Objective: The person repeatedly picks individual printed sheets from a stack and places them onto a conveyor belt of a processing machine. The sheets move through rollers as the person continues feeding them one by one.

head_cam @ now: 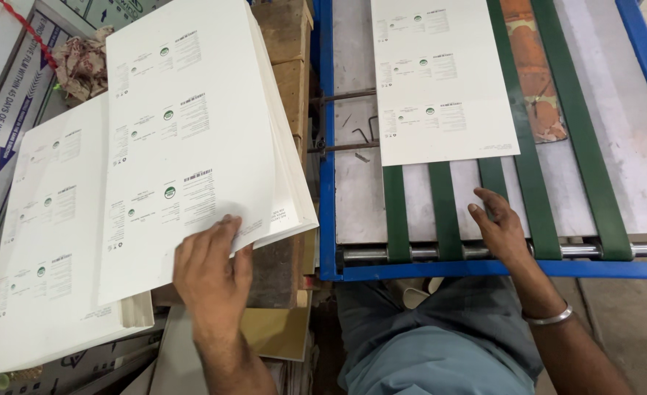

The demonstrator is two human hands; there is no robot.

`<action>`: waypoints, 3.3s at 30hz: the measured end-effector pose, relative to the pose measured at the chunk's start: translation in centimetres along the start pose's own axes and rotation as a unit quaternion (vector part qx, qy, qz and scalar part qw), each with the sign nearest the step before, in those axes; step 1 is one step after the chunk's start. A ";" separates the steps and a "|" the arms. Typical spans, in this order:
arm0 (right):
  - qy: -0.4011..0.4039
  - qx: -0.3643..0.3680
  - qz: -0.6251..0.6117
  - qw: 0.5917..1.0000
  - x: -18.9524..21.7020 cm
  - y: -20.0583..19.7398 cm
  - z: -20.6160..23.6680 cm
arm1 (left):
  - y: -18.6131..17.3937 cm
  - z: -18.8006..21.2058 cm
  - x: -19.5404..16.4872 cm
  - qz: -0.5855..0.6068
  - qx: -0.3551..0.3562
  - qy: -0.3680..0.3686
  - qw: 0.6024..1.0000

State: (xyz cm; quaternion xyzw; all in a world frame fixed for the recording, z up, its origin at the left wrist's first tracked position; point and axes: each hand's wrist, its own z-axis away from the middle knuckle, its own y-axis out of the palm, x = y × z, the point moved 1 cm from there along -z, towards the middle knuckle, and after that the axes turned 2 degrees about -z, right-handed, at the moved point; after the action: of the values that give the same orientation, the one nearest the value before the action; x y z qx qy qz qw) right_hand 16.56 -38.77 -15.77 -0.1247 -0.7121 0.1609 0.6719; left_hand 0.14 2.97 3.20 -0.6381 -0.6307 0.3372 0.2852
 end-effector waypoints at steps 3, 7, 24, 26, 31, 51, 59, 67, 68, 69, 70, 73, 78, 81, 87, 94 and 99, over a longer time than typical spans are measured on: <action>0.017 0.008 -0.022 1.000 -0.2 0.0 0.3 | 1.4 0.3 -1.2 -0.074 -0.018 0.056 0.996; 0.037 0.021 -0.074 0.996 -0.2 0.3 0.4 | 1.1 0.6 -0.6 -0.029 0.020 0.038 0.999; 0.010 0.140 -0.208 0.968 4.6 1.7 1.8 | 0.0 -1.8 -4.5 0.033 -0.099 0.010 0.994; -0.046 0.225 -0.287 0.930 6.7 2.9 3.2 | 0.6 -1.6 -8.0 -0.008 -0.025 0.055 0.998; -0.041 0.363 -0.423 0.829 9.7 5.6 5.1 | 1.6 -1.1 -17.6 -0.039 0.093 0.140 0.985; 0.079 -0.228 -0.445 0.863 -0.7 -3.7 -1.8 | -0.2 -3.1 -5.3 -0.060 0.086 0.000 0.994; 0.088 -0.234 -0.418 0.873 -1.2 -3.7 -0.1 | -1.4 -3.5 -4.3 -0.019 0.093 0.015 0.995; 0.123 -0.233 -0.415 0.871 -2.6 -3.7 0.3 | -0.7 -3.8 -2.8 -0.008 -0.027 -0.010 1.000; 0.117 -0.219 -0.414 0.876 -2.7 -3.8 0.5 | -0.5 -3.7 -2.6 -0.009 -0.060 -0.013 0.998; 0.111 -0.203 -0.413 0.881 -2.9 -4.0 0.7 | -0.4 -3.6 -2.5 -0.011 -0.093 -0.017 0.995; 0.103 -0.186 -0.414 0.885 -3.1 -4.0 0.9 | -0.2 -3.6 -2.4 -0.014 -0.129 -0.020 0.991; 0.117 -0.176 -0.412 0.886 -3.6 -4.2 1.7 | 1.2 -4.2 -2.5 -0.016 -0.118 0.008 0.993; 0.110 -0.164 -0.391 0.899 -4.9 -4.1 4.6 | 3.2 -5.1 -2.6 0.002 -0.005 -0.034 0.999; 0.112 -0.170 -0.385 0.900 -5.6 -3.5 7.4 | 3.1 -4.8 -2.5 0.028 0.010 -0.057 0.998; 0.168 -0.160 -0.355 0.906 -6.1 -3.2 11.0 | 2.8 -4.7 -2.5 0.025 0.013 -0.063 0.998; 0.167 -0.160 -0.339 0.912 -6.0 -2.8 10.1 | 2.9 -4.8 -2.2 0.030 0.020 -0.072 0.997; 0.146 -0.151 -0.337 0.918 -5.2 -2.3 7.3 | 3.1 -4.8 -2.1 0.019 0.021 -0.069 0.997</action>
State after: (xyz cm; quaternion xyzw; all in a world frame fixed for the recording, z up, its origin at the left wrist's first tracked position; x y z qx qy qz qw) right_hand 9.76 -43.36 -20.02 0.0004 -0.6217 -0.2041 0.7562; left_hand 5.86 1.08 3.78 -0.6191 -0.6294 0.3990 0.2477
